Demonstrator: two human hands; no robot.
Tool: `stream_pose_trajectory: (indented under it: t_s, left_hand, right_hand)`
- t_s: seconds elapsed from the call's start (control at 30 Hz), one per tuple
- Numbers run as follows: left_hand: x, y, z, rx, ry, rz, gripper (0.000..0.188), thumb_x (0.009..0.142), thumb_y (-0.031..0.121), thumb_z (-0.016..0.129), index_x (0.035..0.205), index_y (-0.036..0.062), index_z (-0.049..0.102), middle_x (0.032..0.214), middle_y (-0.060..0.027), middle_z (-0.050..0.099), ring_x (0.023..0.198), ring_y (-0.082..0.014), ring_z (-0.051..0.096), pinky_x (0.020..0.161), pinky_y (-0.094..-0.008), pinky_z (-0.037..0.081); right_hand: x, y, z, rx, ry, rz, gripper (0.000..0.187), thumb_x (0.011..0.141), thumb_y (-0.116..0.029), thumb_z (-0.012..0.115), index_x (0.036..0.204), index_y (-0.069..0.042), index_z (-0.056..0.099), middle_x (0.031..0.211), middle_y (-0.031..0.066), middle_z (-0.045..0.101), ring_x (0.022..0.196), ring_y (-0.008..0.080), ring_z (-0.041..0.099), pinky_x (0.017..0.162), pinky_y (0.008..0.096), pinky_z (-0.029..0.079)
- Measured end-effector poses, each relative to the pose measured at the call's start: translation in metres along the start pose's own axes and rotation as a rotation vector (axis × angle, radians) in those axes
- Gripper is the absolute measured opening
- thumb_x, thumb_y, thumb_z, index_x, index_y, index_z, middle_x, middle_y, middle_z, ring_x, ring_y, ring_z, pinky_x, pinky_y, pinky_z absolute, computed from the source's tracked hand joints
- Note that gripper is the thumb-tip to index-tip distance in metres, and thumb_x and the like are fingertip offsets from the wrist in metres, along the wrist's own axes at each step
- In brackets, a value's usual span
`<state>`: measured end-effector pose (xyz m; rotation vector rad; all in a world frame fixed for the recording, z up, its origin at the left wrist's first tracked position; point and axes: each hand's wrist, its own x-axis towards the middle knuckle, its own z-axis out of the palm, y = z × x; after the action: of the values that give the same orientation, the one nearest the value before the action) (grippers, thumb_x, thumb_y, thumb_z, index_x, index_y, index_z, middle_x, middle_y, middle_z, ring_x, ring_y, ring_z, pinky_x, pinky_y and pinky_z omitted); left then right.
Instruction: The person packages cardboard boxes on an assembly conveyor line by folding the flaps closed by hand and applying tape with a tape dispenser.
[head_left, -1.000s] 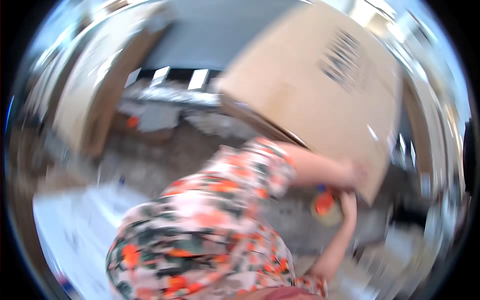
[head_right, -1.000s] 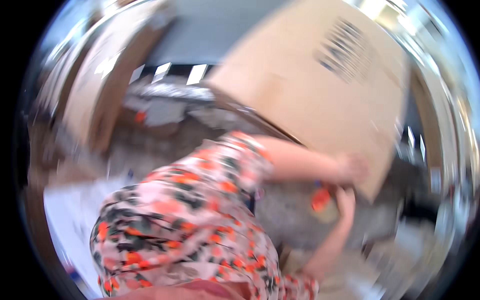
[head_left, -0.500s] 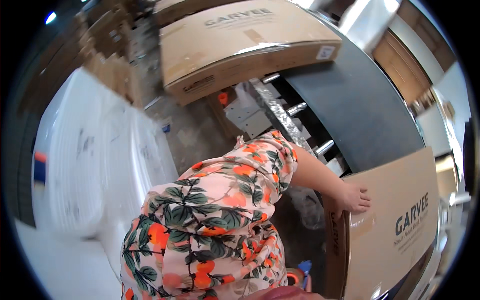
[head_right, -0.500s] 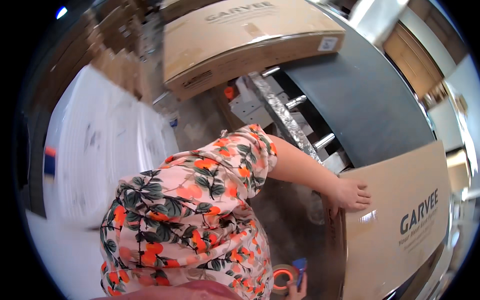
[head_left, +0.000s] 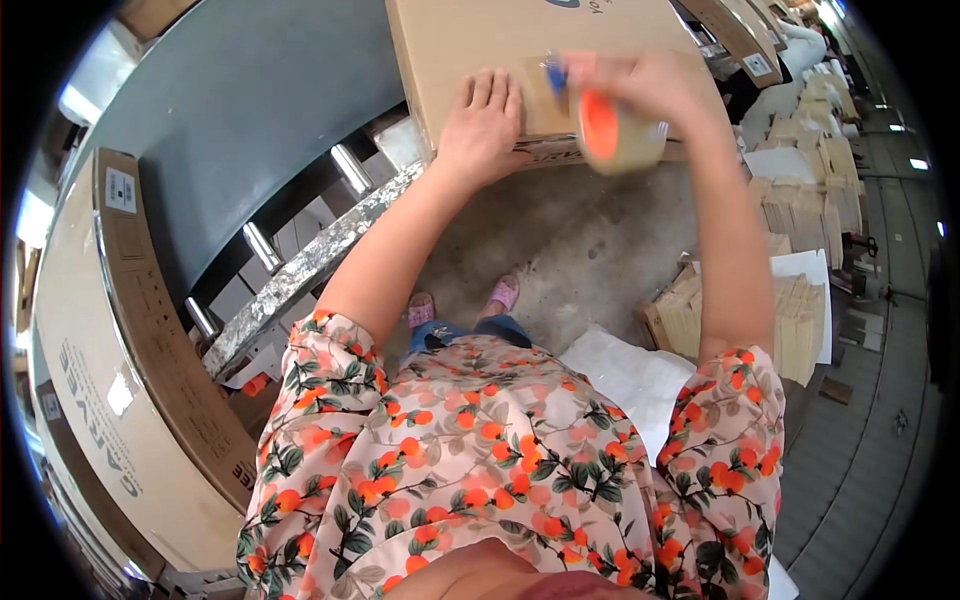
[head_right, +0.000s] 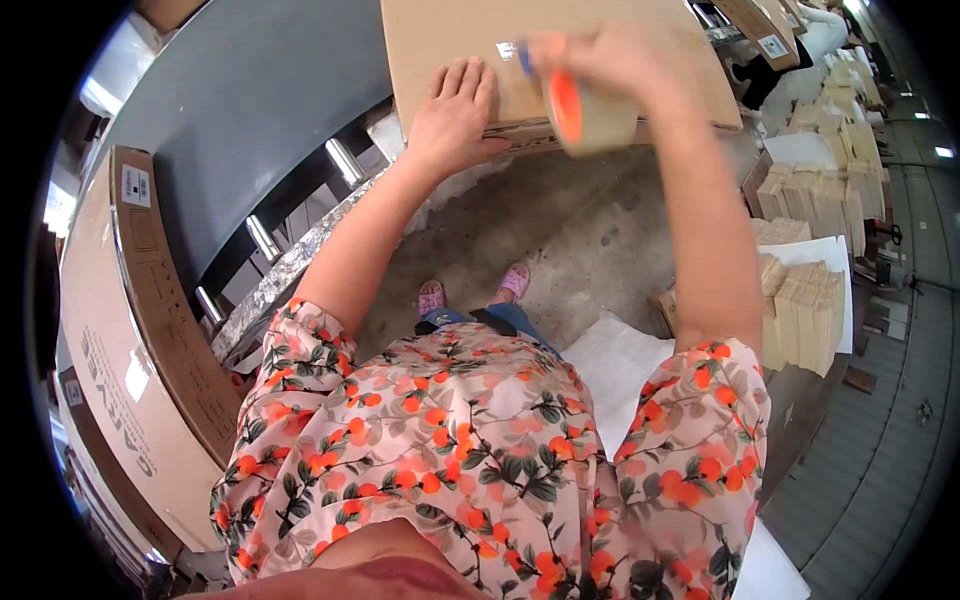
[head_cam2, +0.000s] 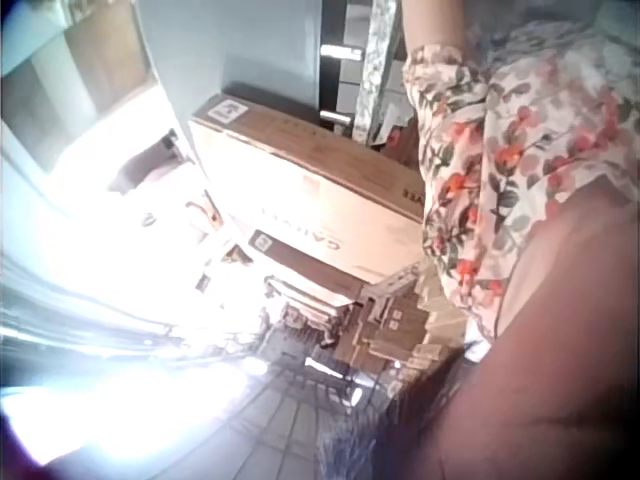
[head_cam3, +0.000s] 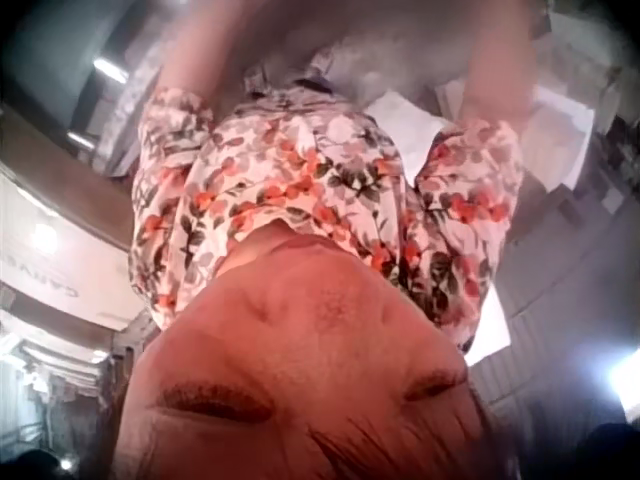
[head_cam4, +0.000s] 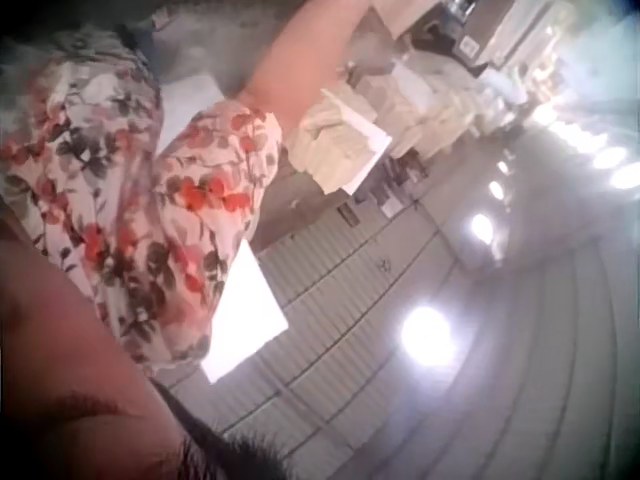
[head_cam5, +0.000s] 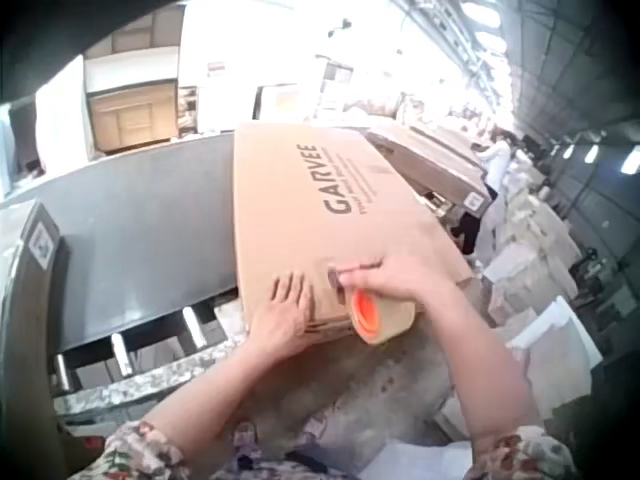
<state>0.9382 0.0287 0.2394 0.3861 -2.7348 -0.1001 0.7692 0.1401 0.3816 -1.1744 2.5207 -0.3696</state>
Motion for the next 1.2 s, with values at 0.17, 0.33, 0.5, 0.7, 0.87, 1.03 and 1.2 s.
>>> stream_pose_trajectory:
  t_s: [0.17,0.33,0.5,0.7,0.87,1.03,1.2]
  left_hand:
    - [-0.029,-0.012,-0.012,-0.006,-0.128,-0.064,0.085,0.073,0.037,0.072,0.142,0.0027,0.034,0.149,-0.0187,0.032,0.139,-0.0337,0.028,0.115,-0.0461,0.021]
    - [0.000,0.011,0.018,0.048,-0.082,0.305,0.078,0.074,0.023,0.067,0.142,0.0039,0.035,0.149,-0.0137,0.034,0.141,-0.0307,0.026,0.115,-0.0477,0.020]
    - [0.037,0.012,0.005,0.035,-0.175,0.220,0.093,0.064,0.030,0.075,0.141,0.0009,0.033,0.150,-0.0183,0.031,0.141,-0.0303,0.026,0.116,-0.0450,0.018]
    - [-0.055,-0.063,-0.031,-0.190,0.012,-0.279,0.081,0.075,0.039,0.075,0.135,-0.0034,0.043,0.142,-0.0200,0.042,0.136,-0.0344,0.033,0.112,-0.0444,0.025]
    - [-0.103,-0.085,-0.037,-1.127,0.369,-1.228,0.059,0.094,0.038,0.056,0.136,-0.0023,0.044,0.133,-0.0138,0.051,0.118,-0.0220,0.053,0.098,-0.0315,0.043]
    - [-0.091,-0.084,-0.048,-1.182,0.326,-1.481,0.060,0.094,0.043,0.055,0.133,-0.0007,0.047,0.128,-0.0139,0.057,0.112,-0.0251,0.059,0.092,-0.0356,0.050]
    - [-0.081,-0.078,-0.064,-0.873,0.201,-1.532,0.071,0.092,0.053,0.052,0.134,-0.0038,0.046,0.129,-0.0143,0.056,0.114,-0.0243,0.057,0.095,-0.0338,0.047]
  right_hand:
    - [-0.120,0.020,0.102,-0.227,-0.030,0.052,0.075,0.069,-0.071,0.064,0.121,-0.017,0.065,0.088,0.0262,0.065,0.086,0.0384,0.067,0.078,0.0429,0.053]
    - [-0.094,0.024,0.146,-0.171,-0.016,0.127,0.066,0.068,-0.063,0.067,0.118,-0.020,0.066,0.093,0.0215,0.067,0.093,0.0350,0.067,0.083,0.0420,0.052]
    - [-0.014,0.078,0.139,0.365,-0.392,0.068,0.046,0.067,-0.048,0.076,0.091,-0.008,0.074,0.081,0.0096,0.071,0.080,0.0180,0.067,0.074,0.0326,0.052]
    - [-0.123,0.243,0.123,1.352,-0.177,0.256,0.057,0.074,-0.019,0.071,0.123,0.004,0.057,0.117,0.0121,0.062,0.104,0.0199,0.061,0.093,0.0318,0.046]
    - [-0.124,0.406,0.057,1.994,0.430,0.424,0.028,0.077,-0.013,0.062,0.102,0.001,0.061,0.096,0.0116,0.065,0.086,0.0219,0.064,0.081,0.0374,0.054]
    - [-0.027,0.510,0.009,1.793,0.163,0.355,0.026,0.082,-0.019,0.064,0.099,0.001,0.062,0.085,0.0125,0.065,0.072,0.0187,0.065,0.066,0.0290,0.055]
    - [0.080,0.529,0.012,1.832,-0.271,0.335,0.034,0.087,-0.037,0.064,0.095,-0.004,0.064,0.077,0.0042,0.062,0.054,0.0128,0.058,0.049,0.0239,0.050]
